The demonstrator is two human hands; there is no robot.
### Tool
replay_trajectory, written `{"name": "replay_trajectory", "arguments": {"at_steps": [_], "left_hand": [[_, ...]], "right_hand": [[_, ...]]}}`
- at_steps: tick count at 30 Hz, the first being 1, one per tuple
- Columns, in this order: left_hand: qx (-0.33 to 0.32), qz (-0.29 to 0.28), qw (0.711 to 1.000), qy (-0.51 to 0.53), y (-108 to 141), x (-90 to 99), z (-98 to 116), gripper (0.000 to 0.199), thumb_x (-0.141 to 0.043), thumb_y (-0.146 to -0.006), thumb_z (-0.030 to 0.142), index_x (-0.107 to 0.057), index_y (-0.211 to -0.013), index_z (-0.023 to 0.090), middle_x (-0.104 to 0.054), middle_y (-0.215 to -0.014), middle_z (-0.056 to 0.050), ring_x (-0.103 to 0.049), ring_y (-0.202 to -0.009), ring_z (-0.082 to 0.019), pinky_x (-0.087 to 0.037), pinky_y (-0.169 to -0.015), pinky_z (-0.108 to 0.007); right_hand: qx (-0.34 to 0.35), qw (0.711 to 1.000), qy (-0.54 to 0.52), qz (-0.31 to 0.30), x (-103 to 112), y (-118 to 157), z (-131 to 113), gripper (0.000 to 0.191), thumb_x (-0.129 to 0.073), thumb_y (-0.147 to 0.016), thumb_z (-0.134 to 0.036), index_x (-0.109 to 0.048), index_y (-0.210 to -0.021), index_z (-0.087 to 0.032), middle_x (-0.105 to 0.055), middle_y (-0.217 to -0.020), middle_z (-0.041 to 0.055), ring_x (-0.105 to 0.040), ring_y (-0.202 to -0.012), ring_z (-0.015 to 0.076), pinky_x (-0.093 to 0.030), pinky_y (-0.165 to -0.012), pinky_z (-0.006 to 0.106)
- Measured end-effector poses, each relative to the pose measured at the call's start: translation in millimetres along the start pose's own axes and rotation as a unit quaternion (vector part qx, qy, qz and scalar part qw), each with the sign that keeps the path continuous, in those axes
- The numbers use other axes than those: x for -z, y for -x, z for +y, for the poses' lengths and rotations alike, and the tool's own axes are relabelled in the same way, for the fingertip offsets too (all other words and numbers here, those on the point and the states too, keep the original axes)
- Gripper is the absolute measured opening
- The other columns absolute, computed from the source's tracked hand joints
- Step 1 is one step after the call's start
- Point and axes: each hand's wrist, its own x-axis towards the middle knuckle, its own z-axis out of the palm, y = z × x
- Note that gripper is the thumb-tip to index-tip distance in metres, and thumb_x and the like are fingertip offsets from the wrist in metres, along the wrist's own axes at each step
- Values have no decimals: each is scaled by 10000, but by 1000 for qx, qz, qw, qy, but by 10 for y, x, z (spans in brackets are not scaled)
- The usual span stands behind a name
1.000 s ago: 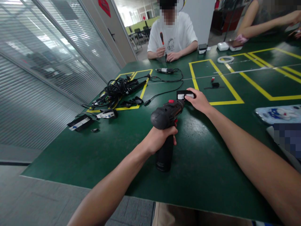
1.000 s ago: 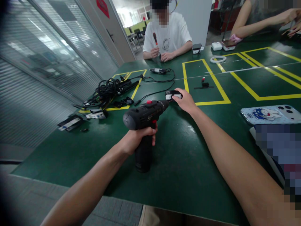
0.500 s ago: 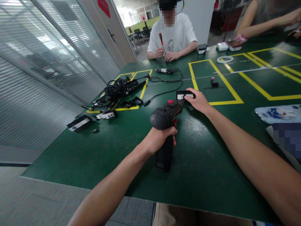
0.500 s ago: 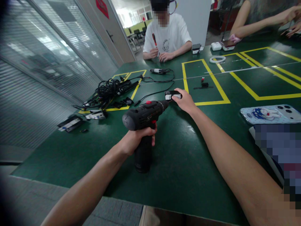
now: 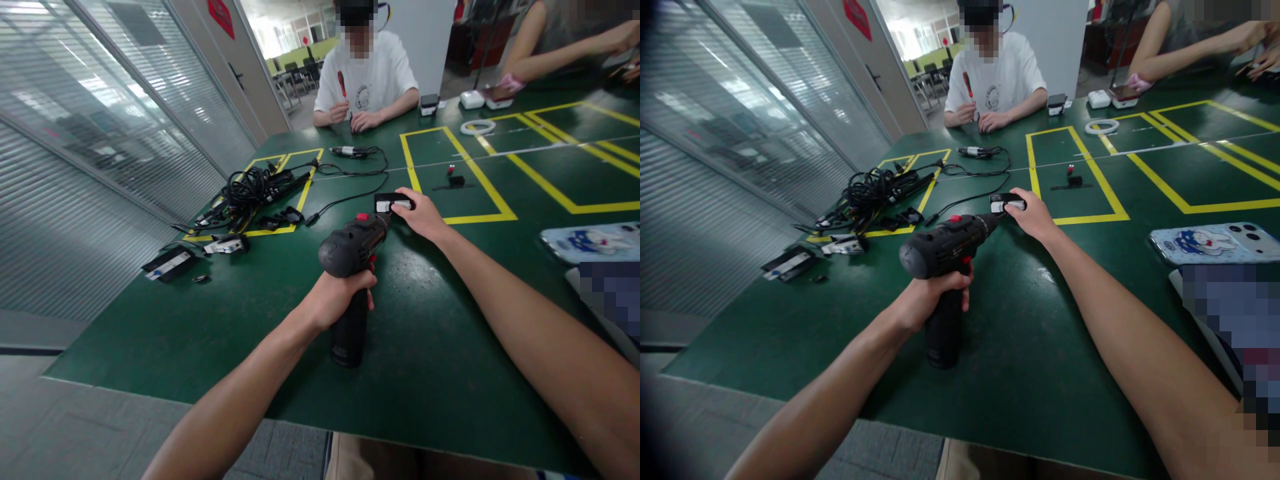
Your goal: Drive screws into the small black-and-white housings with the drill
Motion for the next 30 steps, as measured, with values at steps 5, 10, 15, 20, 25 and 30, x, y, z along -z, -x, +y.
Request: {"name": "replay_trajectory", "arguments": {"at_steps": [5,10,15,20,25,30], "left_hand": [[-5,-3,1000,-8,-2,8,-16,181,-597,-728,228,-518,-878,161,-547,-688,27,-588,-498,-117,-441,-542,-264],[-4,-2,1000,-16,4,7,-28,170,-594,-739,234,-513,-868,159,-538,-655,33,-580,-493,-115,-434,-540,-258],[-5,1,1000,-15,3,2,-32,183,-595,-736,228,-512,-883,159,-553,-700,26,-587,-497,-109,-437,-543,-257],[-3,-4,1000,-12,-10,-4,-22,208,-604,-734,235,-525,-908,151,-552,-722,26,-586,-496,-102,-441,-541,-252],[-10,3,1000,-9,-3,-13,-6,221,-614,-717,233,-534,-903,147,-571,-790,13,-588,-500,-93,-447,-532,-248],[29,-36,999,-21,38,-34,-61,201,-604,-749,244,-539,-914,150,-553,-686,21,-583,-505,-110,-452,-524,-248]], "right_hand": [[2,1000,-2,1,-4,1,5,420,-629,-818,-340,-660,-1222,-230,-684,-1175,75,-632,-1069,281,-478,-974,448],[4,1000,2,6,-10,-3,16,429,-634,-816,-334,-660,-1224,-203,-680,-1179,88,-635,-1063,280,-477,-965,443],[6,1000,2,7,-14,-10,26,421,-637,-816,-327,-663,-1218,-204,-681,-1167,89,-645,-1033,274,-488,-948,437],[8,1000,-3,9,-22,-6,40,430,-647,-813,-325,-658,-1222,-196,-681,-1166,92,-646,-1027,272,-491,-947,437],[12,1000,-7,11,-29,-6,50,470,-697,-775,-331,-653,-1222,-191,-685,-1154,89,-638,-1034,277,-489,-951,442],[13,1000,-9,9,-12,-1,24,474,-701,-771,-322,-652,-1220,-180,-685,-1150,101,-641,-1013,278,-498,-929,441]]}}
